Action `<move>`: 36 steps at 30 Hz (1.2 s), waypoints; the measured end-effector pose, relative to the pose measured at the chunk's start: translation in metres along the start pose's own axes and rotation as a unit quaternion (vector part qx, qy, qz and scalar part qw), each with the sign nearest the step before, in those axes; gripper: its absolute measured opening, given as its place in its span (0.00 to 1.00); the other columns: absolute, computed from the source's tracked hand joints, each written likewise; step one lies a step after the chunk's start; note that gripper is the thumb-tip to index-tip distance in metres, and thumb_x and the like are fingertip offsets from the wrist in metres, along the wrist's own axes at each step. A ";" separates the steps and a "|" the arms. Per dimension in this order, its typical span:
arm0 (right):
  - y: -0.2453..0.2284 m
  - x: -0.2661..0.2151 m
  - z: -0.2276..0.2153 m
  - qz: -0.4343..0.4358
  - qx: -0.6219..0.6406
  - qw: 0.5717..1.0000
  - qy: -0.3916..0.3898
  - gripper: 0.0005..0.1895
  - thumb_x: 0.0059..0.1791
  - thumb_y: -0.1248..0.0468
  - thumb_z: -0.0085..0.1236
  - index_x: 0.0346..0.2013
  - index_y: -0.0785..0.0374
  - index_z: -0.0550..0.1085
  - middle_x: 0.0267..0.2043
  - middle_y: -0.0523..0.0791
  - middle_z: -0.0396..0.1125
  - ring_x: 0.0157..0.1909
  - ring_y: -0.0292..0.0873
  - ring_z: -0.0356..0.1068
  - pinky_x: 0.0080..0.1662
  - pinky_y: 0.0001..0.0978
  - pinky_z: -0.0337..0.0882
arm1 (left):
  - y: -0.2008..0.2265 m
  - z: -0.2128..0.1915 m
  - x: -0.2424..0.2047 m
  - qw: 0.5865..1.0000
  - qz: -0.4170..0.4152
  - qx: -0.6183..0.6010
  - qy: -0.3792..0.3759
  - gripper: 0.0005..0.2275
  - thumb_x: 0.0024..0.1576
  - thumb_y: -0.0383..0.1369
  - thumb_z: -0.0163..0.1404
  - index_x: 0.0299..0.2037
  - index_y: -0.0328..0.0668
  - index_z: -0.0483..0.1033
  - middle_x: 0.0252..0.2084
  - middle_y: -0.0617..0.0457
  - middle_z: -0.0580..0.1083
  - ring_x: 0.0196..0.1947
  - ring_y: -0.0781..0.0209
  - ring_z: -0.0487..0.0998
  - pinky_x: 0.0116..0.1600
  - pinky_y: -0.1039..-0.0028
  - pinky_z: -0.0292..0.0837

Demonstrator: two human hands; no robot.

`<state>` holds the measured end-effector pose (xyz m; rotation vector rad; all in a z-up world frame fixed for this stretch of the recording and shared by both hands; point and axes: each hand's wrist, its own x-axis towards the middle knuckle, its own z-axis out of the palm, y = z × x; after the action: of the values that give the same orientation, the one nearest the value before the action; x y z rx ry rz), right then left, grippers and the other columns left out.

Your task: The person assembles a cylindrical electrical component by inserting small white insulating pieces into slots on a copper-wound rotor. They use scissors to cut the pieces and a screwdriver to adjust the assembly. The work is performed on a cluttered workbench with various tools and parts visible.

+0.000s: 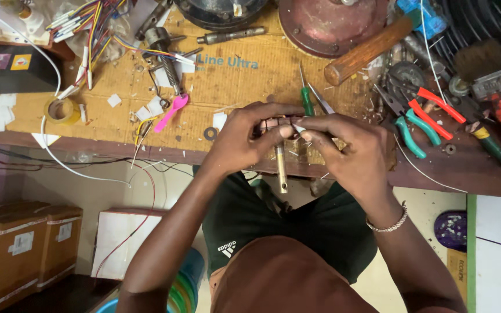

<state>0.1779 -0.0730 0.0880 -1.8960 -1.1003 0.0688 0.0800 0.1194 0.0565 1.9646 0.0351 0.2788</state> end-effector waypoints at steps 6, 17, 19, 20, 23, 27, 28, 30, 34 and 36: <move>0.014 -0.003 0.009 -0.015 0.034 0.999 0.019 0.09 0.49 0.74 0.66 0.43 0.68 0.79 0.43 0.47 0.77 0.44 0.39 0.79 0.47 0.29 0.76 | 0.002 0.004 -0.010 0.997 -0.040 -0.071 0.003 0.18 0.63 0.32 0.54 0.63 0.41 0.72 0.54 0.45 0.80 0.55 0.52 0.82 0.60 0.65 0.73; 0.028 -0.001 -0.002 -0.154 -0.046 0.987 -0.004 0.08 0.48 0.77 0.65 0.41 0.68 0.78 0.41 0.49 0.75 0.42 0.44 0.78 0.44 0.32 0.78 | 0.022 0.006 0.002 0.992 -0.052 0.114 0.016 0.17 0.59 0.33 0.55 0.57 0.42 0.74 0.49 0.42 0.80 0.49 0.40 0.81 0.49 0.56 0.75; 0.027 0.000 -0.003 -0.146 -0.045 0.988 -0.005 0.08 0.48 0.76 0.65 0.41 0.68 0.78 0.41 0.49 0.75 0.41 0.43 0.78 0.44 0.31 0.78 | 0.022 0.006 0.002 0.992 -0.034 0.125 0.008 0.17 0.59 0.33 0.54 0.58 0.43 0.74 0.50 0.43 0.80 0.49 0.40 0.80 0.49 0.55 0.75; 0.026 0.000 -0.003 -0.135 -0.039 0.990 -0.006 0.08 0.48 0.76 0.65 0.41 0.68 0.78 0.41 0.49 0.75 0.42 0.43 0.78 0.44 0.31 0.78 | 0.023 0.006 0.002 0.991 -0.031 0.132 0.011 0.17 0.59 0.33 0.54 0.59 0.44 0.73 0.50 0.43 0.80 0.48 0.40 0.80 0.49 0.55 0.75; 0.023 -0.001 -0.004 -0.128 -0.038 0.991 -0.002 0.07 0.49 0.76 0.64 0.41 0.68 0.78 0.42 0.49 0.75 0.42 0.43 0.79 0.44 0.31 0.78 | 0.025 0.008 0.002 0.988 -0.030 0.148 0.015 0.18 0.58 0.33 0.54 0.59 0.45 0.73 0.50 0.43 0.80 0.48 0.39 0.80 0.48 0.54 0.75; 0.019 -0.005 -0.008 -0.125 -0.074 0.989 0.004 0.08 0.49 0.76 0.63 0.42 0.69 0.78 0.41 0.49 0.75 0.41 0.46 0.77 0.44 0.34 0.77 | 0.029 0.011 0.007 0.984 -0.033 0.174 0.006 0.17 0.58 0.34 0.54 0.58 0.48 0.73 0.48 0.45 0.80 0.46 0.39 0.80 0.45 0.53 0.75; 0.019 -0.006 -0.009 -0.139 -0.083 0.987 0.004 0.09 0.48 0.76 0.63 0.42 0.69 0.78 0.42 0.50 0.74 0.41 0.47 0.77 0.44 0.35 0.77 | 0.030 0.011 0.009 0.982 -0.029 0.186 0.005 0.17 0.58 0.35 0.54 0.58 0.48 0.73 0.48 0.45 0.80 0.45 0.39 0.80 0.44 0.53 0.75; 0.020 -0.005 -0.011 -0.167 -0.101 0.981 0.005 0.10 0.46 0.76 0.63 0.42 0.69 0.77 0.42 0.50 0.73 0.42 0.49 0.76 0.44 0.36 0.76 | 0.032 0.013 0.012 0.979 -0.041 0.197 -0.008 0.16 0.58 0.34 0.54 0.57 0.49 0.74 0.45 0.45 0.81 0.43 0.39 0.81 0.44 0.52 0.75; 0.021 -0.006 -0.010 -0.205 -0.160 0.965 0.022 0.11 0.45 0.76 0.66 0.41 0.68 0.78 0.41 0.50 0.72 0.42 0.51 0.75 0.44 0.39 0.75 | 0.034 0.014 0.017 0.977 -0.050 0.206 -0.030 0.16 0.55 0.34 0.54 0.55 0.48 0.74 0.44 0.45 0.81 0.40 0.38 0.81 0.41 0.50 0.74; 0.022 -0.006 -0.009 -0.211 -0.181 0.960 0.024 0.11 0.45 0.76 0.67 0.41 0.68 0.78 0.41 0.49 0.72 0.42 0.50 0.75 0.44 0.38 0.75 | 0.034 0.017 0.020 0.977 -0.048 0.208 -0.023 0.14 0.57 0.35 0.54 0.54 0.47 0.75 0.43 0.44 0.81 0.40 0.37 0.81 0.41 0.50 0.75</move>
<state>0.1927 -0.0877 0.0748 -1.9163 -1.5403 -0.4440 0.0995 0.0934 0.0845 2.3774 0.1700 0.1703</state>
